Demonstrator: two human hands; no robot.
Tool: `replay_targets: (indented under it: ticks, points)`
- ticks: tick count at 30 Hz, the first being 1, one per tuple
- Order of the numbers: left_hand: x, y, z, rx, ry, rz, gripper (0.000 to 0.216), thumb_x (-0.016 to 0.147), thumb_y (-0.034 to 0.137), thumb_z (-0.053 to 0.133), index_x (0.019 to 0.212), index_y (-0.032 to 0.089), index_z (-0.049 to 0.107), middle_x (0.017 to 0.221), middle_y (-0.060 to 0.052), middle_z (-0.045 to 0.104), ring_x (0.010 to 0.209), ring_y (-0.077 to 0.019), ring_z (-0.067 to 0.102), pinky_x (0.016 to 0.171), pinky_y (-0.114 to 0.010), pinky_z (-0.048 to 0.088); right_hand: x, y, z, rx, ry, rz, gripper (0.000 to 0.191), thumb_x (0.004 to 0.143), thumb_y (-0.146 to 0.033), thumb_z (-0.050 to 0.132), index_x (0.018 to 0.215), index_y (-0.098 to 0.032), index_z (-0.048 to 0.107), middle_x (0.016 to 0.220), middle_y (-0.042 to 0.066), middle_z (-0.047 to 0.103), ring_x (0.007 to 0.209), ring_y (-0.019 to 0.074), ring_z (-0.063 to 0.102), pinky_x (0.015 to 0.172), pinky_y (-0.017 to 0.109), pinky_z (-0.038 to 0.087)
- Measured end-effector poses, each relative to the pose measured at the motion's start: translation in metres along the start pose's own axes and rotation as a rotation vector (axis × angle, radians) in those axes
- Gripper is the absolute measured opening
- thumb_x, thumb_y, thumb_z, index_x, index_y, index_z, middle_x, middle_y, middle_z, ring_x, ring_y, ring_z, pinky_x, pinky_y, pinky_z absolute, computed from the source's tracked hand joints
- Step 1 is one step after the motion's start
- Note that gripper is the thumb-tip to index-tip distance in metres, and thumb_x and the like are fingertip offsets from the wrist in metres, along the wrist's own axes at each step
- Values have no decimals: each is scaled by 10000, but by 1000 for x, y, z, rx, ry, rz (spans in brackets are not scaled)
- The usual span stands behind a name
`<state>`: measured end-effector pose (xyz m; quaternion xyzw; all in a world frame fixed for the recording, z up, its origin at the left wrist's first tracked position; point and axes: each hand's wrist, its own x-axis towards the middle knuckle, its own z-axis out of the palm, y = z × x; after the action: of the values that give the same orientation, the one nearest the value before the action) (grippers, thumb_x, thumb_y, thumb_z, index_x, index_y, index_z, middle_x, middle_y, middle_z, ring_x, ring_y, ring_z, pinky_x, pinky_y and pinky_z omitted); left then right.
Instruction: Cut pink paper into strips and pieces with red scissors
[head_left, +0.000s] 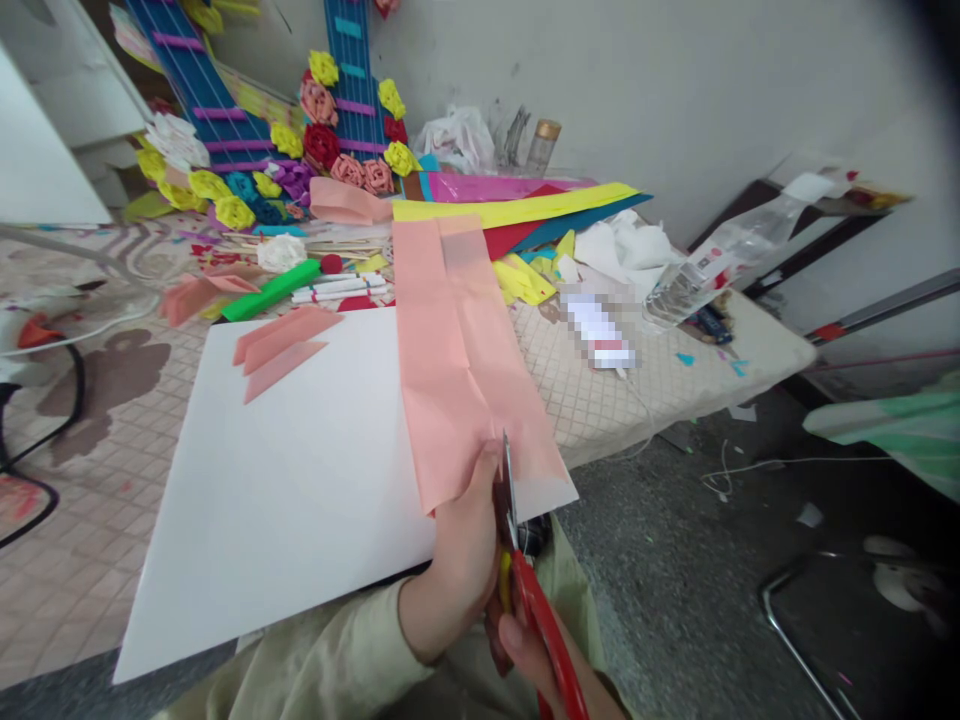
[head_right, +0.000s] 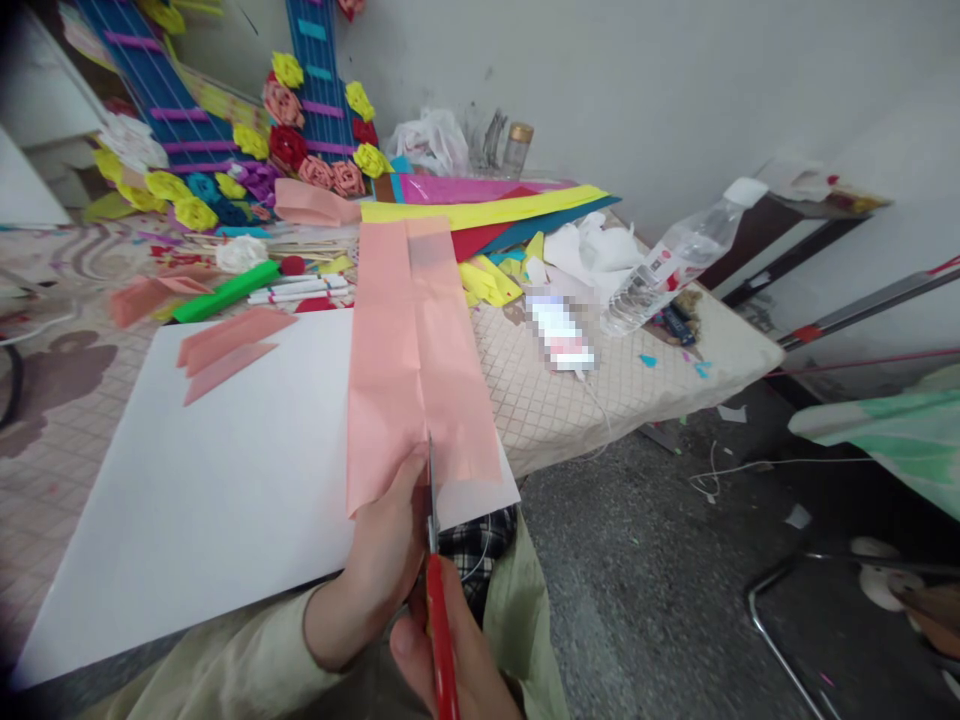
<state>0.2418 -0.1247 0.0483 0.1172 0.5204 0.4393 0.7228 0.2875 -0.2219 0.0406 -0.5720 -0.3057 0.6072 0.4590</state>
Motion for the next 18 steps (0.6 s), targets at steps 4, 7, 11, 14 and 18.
replay_targets:
  ticks: [4, 7, 11, 14, 18]
  points:
    - [-1, 1, 0, 7, 12, -39, 378, 658, 496, 671, 848, 172, 698, 1006, -70, 686, 1004, -249, 592, 966, -385, 397, 2, 2, 0, 21, -28, -38, 508, 748, -597, 520, 1146, -283, 554, 1250, 26, 568, 1137, 191, 528, 929, 269, 440]
    - [-1, 2, 1, 11, 10, -18, 376, 659, 500, 667, 847, 175, 699, 995, -70, 688, 990, -252, 599, 952, -389, 405, 5, 7, 0, -21, -22, -95, 476, 746, -590, 523, 1104, -279, 561, 1216, 29, 591, 1156, 206, 509, 882, 268, 468]
    - [-1, 2, 0, 37, 35, -27, 389, 648, 509, 670, 858, 182, 700, 1007, -68, 685, 1001, -250, 596, 955, -378, 404, 4, 14, -1, -66, 33, -91, 489, 745, -590, 518, 1102, -257, 558, 1215, 47, 588, 1190, 228, 472, 879, 294, 469]
    - [1, 1, -1, 48, 22, -24, 402, 655, 517, 658, 873, 181, 698, 1014, -73, 682, 1026, -254, 583, 976, -383, 384, 4, 14, -1, -45, 32, -100, 451, 766, -548, 524, 1115, -266, 563, 1249, 43, 564, 1183, 219, 482, 908, 300, 449]
    - [0, 2, 0, 16, -23, -17, 373, 680, 490, 651, 913, 202, 691, 1030, -50, 679, 1039, -231, 578, 961, -354, 404, 6, 8, 0, 10, -28, -129, 439, 781, -515, 528, 1152, -283, 553, 1232, 37, 579, 1173, 215, 493, 934, 304, 432]
